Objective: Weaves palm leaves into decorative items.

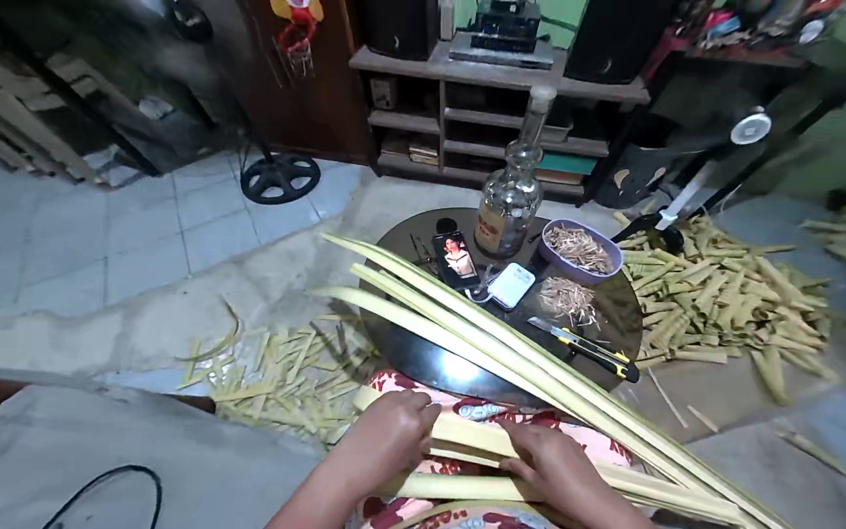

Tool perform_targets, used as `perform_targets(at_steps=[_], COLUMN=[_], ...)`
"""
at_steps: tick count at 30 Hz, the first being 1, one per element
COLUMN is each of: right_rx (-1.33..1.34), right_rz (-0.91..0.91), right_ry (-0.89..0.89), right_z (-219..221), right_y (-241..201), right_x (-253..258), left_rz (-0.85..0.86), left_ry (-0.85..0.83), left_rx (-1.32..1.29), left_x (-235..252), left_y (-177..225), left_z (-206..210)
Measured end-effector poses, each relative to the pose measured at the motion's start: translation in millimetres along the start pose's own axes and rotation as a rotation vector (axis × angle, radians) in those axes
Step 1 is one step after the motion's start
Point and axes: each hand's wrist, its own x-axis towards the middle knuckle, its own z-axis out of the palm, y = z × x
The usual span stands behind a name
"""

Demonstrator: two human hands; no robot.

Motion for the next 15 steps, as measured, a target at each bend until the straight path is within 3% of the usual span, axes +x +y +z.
perform_targets(at_steps=[5,11,15], right_rx=[-0.103,0.020,-0.050], right_rz=[-0.032,-0.150,-0.115], right_ry=[0.173,0.313,0.282], right_z=[-12.4,-12.0,-20.2], right_y=[-8.3,2.2,-3.4], right_x=[-10.1,-25.9,-31.1], left_rz=[-0.003,0.002,0.038], left_ry=[0.041,-0.083,-0.131], left_rx=[0.019,-0.054,-0.069], left_x=[5.5,14.2,19.6], left_y=[12.1,19.5,18.1], left_z=[-13.1,-10.4,-5.2])
